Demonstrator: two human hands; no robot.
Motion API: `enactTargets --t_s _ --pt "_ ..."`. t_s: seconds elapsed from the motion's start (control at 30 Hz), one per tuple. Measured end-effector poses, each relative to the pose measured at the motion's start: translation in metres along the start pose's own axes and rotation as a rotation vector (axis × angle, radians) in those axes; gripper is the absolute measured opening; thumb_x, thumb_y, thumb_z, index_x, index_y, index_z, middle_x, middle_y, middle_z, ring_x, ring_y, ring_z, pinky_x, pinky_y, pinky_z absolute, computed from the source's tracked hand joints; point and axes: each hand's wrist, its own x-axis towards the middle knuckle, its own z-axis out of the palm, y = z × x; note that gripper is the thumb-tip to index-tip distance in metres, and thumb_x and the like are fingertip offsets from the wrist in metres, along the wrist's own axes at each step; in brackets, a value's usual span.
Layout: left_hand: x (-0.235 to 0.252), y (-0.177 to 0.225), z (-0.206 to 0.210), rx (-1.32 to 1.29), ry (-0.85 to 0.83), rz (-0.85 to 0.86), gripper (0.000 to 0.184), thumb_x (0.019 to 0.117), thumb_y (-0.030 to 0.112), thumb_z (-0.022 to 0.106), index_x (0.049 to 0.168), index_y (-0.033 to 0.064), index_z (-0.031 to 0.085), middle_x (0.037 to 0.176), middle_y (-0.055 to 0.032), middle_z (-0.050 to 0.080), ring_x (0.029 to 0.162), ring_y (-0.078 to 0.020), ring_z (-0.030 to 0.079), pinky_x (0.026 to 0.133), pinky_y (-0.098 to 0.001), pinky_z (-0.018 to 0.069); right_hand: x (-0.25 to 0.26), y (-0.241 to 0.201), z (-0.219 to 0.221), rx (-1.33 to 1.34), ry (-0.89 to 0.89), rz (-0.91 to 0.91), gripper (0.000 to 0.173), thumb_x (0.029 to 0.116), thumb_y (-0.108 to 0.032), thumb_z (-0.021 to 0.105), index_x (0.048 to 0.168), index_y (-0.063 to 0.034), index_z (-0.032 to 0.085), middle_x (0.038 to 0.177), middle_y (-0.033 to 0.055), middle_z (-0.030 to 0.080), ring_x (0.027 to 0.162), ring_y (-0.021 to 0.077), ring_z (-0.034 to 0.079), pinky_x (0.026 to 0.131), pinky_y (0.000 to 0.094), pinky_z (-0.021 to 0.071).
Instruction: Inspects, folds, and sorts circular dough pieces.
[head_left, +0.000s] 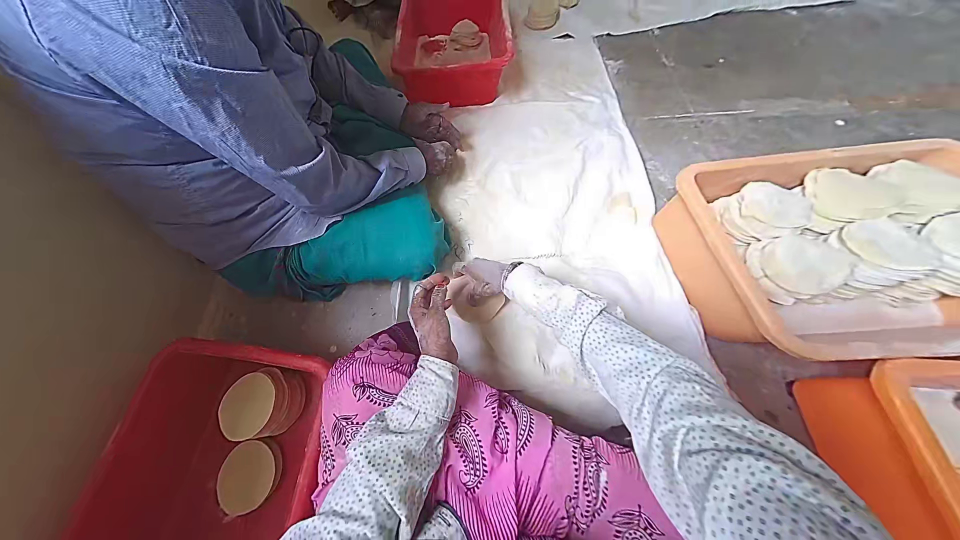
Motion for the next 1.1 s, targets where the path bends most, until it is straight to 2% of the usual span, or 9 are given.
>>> enactTargets --t_s 0.17,0.33,0.47,0.63,0.73,0.83,0.93,1.0,1.1 --pt "-0.005 -0.026 0.023 0.019 0.032 -0.177 0.033 0.1081 0.013 0.047 0.134 -0.0058 0.055 0.137 -0.0222 0.056 0.121 -0.0284 0.055 0.099 -0.0463 0.0456 -0.047 0.04 0.047 0.345 0.331 0.007 0.083 0.0787 -0.005 0.082 0.15 -0.0008 0.04 0.135 0.0301 0.058 0.125 0.044 0.058 0.107 0.0577 0.0447" --pt "-0.029 -0.074 0.066 0.017 -0.09 -0.472 0.059 0.1134 0.04 0.025 0.14 -0.0071 0.049 0.138 -0.0262 0.054 0.121 -0.0325 0.056 0.1 -0.0479 0.046 -0.105 0.047 0.089 0.359 0.542 0.235 0.058 0.0808 -0.013 0.08 0.131 0.0076 0.059 0.131 0.0292 0.059 0.123 0.0424 0.057 0.107 0.0554 0.0441" --pt "-0.039 -0.112 0.079 0.007 -0.145 -0.367 0.07 0.1126 0.044 0.014 0.134 -0.0091 0.055 0.136 -0.0259 0.058 0.126 -0.03 0.055 0.108 -0.0458 0.0417 -0.116 0.048 0.112 0.477 0.592 0.404 0.054 0.082 -0.015 0.08 0.128 0.0038 0.061 0.125 0.0259 0.064 0.12 0.0384 0.061 0.106 0.0533 0.0456" --pt "-0.028 -0.125 0.1 -0.375 -0.135 -0.422 0.083 0.1058 0.064 0.011 0.128 0.0014 0.06 0.114 -0.0164 0.069 0.103 -0.0235 0.068 0.09 -0.0434 0.0556 -0.125 0.031 0.134 0.662 0.988 0.36 0.065 0.071 -0.021 0.084 0.129 -0.002 0.063 0.121 0.0186 0.068 0.114 0.0312 0.065 0.1 0.0484 0.0511" --pt "-0.023 -0.129 0.104 -0.268 -0.069 -0.405 0.075 0.1078 0.06 0.016 0.125 0.001 0.06 0.111 -0.0153 0.066 0.1 -0.0208 0.064 0.089 -0.042 0.0526 -0.112 0.041 0.138 0.536 0.777 0.464 0.076 0.0734 -0.026 0.085 0.14 -0.0046 0.056 0.133 0.0206 0.062 0.126 0.0362 0.058 0.108 0.052 0.0452" --pt "-0.016 -0.151 0.102 -0.155 -0.08 -0.324 0.071 0.1096 0.054 0.021 0.117 -0.0015 0.064 0.106 -0.016 0.068 0.099 -0.0207 0.064 0.091 -0.0405 0.0525 -0.093 0.065 0.146 0.363 0.695 0.495 0.064 0.0752 -0.036 0.08 0.13 -0.0079 0.064 0.123 0.0153 0.068 0.119 0.0319 0.063 0.107 0.051 0.0469" --pt "-0.015 -0.152 0.103 -0.194 -0.13 -0.316 0.068 0.1102 0.053 0.02 0.112 0.0003 0.063 0.101 -0.012 0.066 0.096 -0.018 0.063 0.089 -0.038 0.0522 -0.105 0.057 0.157 0.297 1.013 0.44 0.056 0.0718 -0.036 0.083 0.117 -0.0041 0.072 0.114 0.0128 0.073 0.112 0.0301 0.067 0.106 0.0503 0.0466" --pt "-0.015 -0.15 0.107 -0.229 -0.123 -0.307 0.061 0.1101 0.052 0.022 0.096 0.0067 0.061 0.085 -0.0056 0.064 0.082 -0.0141 0.064 0.079 -0.034 0.0547 -0.108 0.054 0.169 0.31 1.168 0.428 0.063 0.0681 -0.037 0.085 0.12 -0.0047 0.07 0.114 0.0111 0.073 0.11 0.0281 0.068 0.102 0.051 0.0495" --pt "-0.011 -0.157 0.106 -0.16 -0.153 -0.248 0.063 0.1112 0.048 0.021 0.092 0.0038 0.062 0.08 -0.0078 0.061 0.079 -0.0168 0.062 0.078 -0.036 0.053 -0.108 0.051 0.159 0.319 0.845 0.559 0.069 0.0753 -0.04 0.083 0.135 -0.0102 0.063 0.124 0.0115 0.071 0.118 0.0271 0.066 0.111 0.0505 0.0441"
